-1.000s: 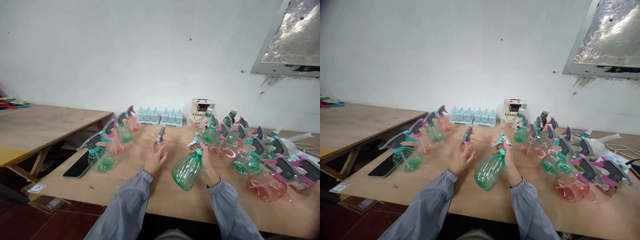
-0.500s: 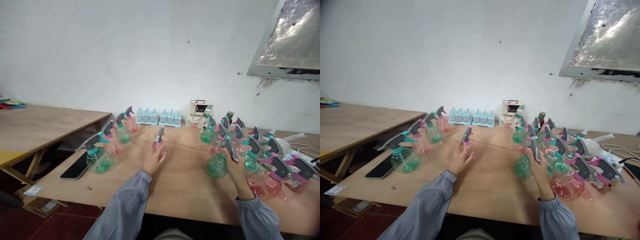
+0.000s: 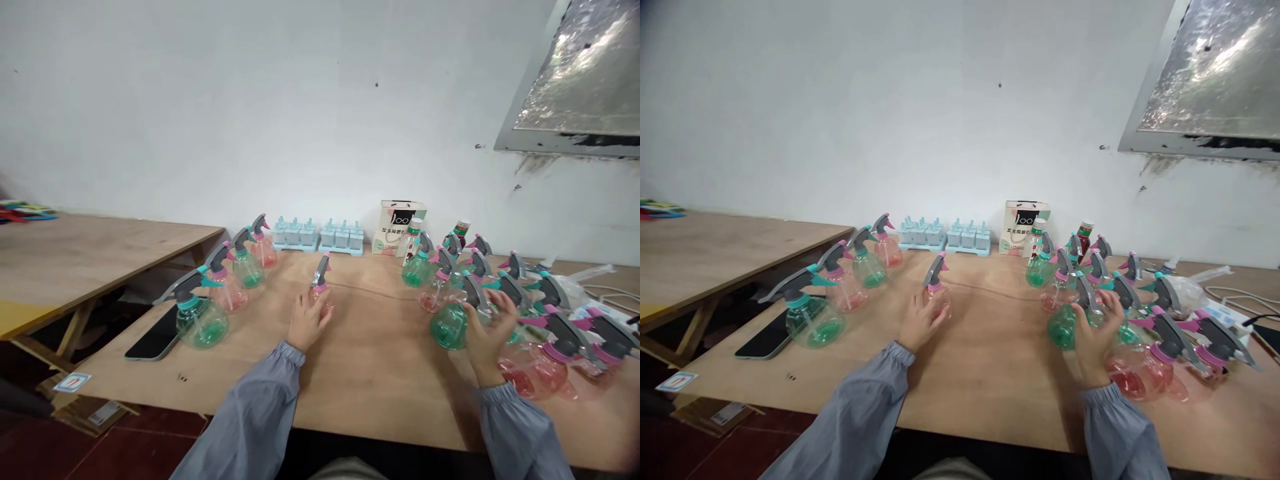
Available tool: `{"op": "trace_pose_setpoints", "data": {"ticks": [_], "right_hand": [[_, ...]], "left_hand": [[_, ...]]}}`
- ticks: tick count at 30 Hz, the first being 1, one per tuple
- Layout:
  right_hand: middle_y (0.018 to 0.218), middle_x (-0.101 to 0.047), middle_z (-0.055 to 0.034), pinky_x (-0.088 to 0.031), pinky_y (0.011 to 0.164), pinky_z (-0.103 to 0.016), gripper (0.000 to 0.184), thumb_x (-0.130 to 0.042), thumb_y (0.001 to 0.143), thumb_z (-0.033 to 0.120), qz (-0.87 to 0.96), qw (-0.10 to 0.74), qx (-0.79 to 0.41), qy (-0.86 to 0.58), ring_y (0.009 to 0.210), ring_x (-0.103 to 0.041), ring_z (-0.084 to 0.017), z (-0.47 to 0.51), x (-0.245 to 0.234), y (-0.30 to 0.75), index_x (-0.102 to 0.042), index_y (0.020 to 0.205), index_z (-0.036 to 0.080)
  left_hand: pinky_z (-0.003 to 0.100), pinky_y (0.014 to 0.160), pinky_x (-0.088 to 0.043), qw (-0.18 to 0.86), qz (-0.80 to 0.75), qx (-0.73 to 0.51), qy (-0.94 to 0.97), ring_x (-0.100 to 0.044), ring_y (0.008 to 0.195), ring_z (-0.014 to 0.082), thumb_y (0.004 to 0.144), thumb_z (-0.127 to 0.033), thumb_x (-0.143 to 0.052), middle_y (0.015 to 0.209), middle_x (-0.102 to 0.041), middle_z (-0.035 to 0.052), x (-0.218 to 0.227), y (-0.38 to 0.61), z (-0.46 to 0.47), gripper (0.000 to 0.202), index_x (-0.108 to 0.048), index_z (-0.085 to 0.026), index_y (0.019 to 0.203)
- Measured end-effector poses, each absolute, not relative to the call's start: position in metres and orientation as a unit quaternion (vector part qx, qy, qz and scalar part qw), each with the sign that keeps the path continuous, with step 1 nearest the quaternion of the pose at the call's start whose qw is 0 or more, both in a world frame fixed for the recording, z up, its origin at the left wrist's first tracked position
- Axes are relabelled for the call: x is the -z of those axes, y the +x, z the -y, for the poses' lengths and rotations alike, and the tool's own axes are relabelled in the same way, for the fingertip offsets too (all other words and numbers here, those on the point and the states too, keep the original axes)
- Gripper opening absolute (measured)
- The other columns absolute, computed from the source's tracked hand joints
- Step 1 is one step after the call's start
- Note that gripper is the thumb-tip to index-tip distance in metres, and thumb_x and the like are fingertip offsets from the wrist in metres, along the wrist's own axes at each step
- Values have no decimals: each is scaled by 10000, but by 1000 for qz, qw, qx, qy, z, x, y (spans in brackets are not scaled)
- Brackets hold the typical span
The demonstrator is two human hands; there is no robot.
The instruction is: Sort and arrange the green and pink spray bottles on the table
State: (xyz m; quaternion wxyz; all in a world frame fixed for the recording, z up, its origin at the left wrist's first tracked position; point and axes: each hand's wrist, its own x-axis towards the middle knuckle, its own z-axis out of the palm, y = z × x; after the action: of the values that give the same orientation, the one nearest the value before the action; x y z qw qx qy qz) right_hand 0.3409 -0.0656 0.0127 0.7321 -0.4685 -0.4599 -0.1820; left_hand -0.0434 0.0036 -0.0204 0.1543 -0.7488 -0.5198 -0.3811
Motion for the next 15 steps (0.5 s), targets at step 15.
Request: {"op": "trace_pose_setpoints", "data": {"ticks": [15], "right_hand": [[1346, -593, -167, -486, 1056, -531, 770, -736, 790, 518, 657, 583, -128, -461, 1260, -582, -314, 23, -14, 141, -420, 1427, 222]], "left_hand": [[535, 997, -502, 219, 424, 355, -804, -504, 1339, 393, 846, -214, -707, 1625, -325, 231, 34, 25, 67, 570, -575, -239, 1399]]}}
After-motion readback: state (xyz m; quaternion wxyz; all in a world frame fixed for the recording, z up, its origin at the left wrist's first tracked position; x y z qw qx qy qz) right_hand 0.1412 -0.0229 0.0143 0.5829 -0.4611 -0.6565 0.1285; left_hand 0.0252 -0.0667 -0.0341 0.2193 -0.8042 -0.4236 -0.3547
